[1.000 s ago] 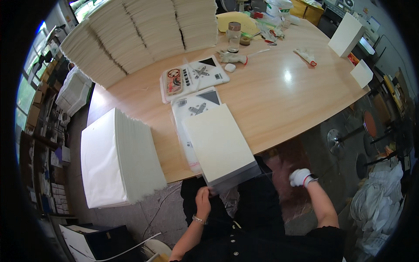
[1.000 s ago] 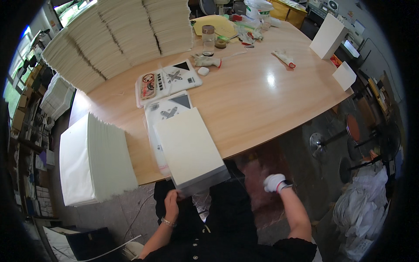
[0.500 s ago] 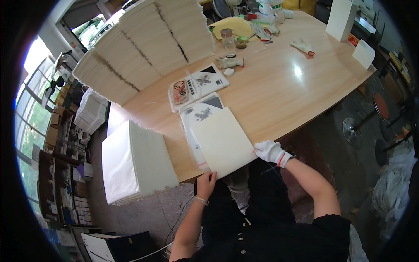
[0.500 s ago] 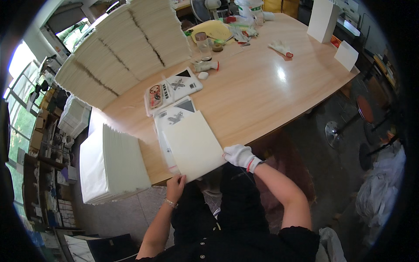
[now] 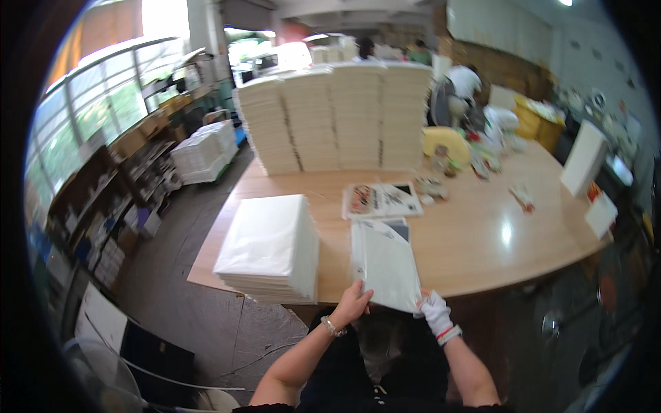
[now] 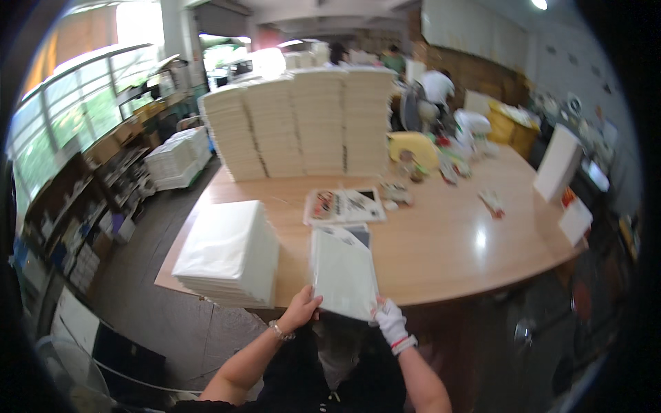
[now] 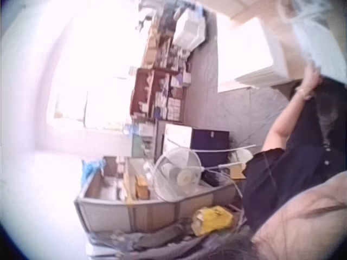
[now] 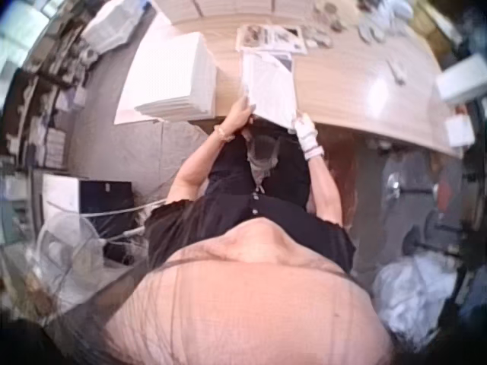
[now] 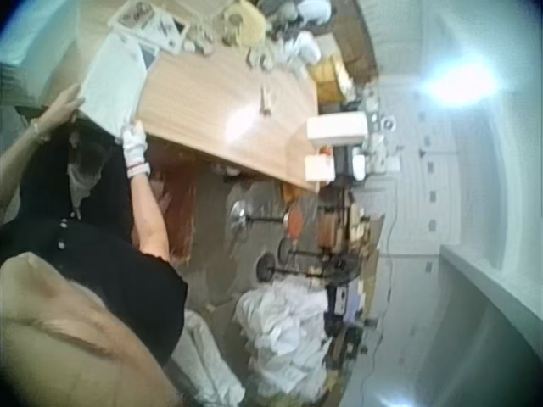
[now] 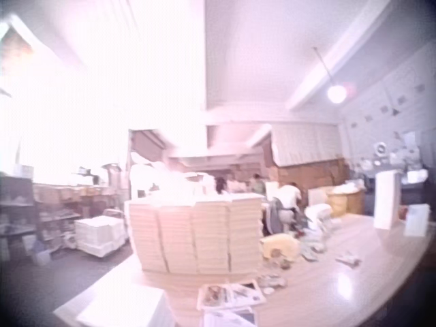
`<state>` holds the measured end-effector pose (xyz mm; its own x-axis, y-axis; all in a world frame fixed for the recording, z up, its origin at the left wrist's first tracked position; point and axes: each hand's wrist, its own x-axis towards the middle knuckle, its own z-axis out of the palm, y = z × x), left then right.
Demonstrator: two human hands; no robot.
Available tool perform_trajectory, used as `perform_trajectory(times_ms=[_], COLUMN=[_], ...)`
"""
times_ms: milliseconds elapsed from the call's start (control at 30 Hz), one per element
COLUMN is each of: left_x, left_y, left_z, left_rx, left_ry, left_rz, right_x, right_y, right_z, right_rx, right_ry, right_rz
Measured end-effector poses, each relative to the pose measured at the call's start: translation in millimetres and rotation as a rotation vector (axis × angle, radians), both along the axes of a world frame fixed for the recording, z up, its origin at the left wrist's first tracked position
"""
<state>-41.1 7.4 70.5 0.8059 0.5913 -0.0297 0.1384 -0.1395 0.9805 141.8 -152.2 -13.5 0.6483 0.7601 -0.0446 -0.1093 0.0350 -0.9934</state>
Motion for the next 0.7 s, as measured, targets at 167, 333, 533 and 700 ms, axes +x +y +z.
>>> perform_trajectory(times_ms=[167, 333, 533, 700], left_x=[-87.8, -184.7, -218.8, -224.4], left_y=[31.2, 142.4, 184.8, 150.3], left_z=[111.8, 97.4, 37.8, 16.1], left_rx=[0.296, 0.784, 0.408, 0.488], left_ry=[-0.010, -0.302, -0.218, -0.713], left_rz=[0.184, 0.766, 0.737, 1.037], right_x=[-60.5, -136.6, -155.6, -95.3], right_y=[66.9, 173.5, 192.4, 96.6], right_z=[110.7, 161.4, 155.3, 58.1], right_rx=[0.186, 0.277, 0.051, -0.044], right_ry=[-0.127, -0.165, -0.196, -0.528], right_rz=[0.066, 0.366, 0.544, 0.577])
